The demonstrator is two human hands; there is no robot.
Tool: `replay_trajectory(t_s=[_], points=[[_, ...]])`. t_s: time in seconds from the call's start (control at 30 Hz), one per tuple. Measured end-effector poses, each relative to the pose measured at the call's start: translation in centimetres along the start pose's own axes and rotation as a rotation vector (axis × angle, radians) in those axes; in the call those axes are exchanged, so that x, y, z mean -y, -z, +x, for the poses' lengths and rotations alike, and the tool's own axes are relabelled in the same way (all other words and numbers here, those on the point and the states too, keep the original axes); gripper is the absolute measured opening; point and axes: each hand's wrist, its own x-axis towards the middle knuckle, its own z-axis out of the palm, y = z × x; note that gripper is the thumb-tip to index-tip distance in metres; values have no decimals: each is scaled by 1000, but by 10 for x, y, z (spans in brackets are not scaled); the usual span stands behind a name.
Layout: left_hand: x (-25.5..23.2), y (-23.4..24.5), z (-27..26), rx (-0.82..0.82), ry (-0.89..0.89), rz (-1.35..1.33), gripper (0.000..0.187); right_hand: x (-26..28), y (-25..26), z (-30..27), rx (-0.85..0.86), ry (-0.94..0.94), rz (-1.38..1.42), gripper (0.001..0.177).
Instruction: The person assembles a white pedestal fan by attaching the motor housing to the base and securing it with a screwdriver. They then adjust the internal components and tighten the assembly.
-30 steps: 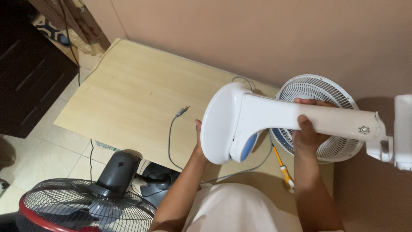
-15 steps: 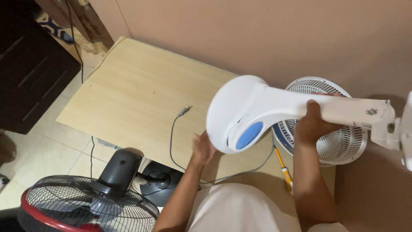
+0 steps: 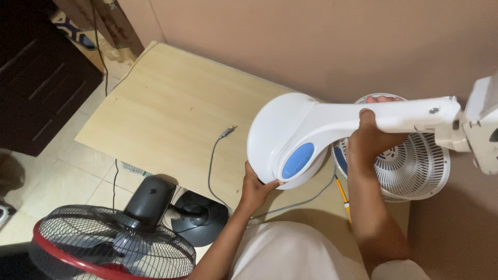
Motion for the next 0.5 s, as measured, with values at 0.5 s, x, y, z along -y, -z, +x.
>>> replay_trajectory(t_s=[0.5], points=[[-34,-7,0,-175,-81,-135,63,-28,-19,-10,100,106,71,55]])
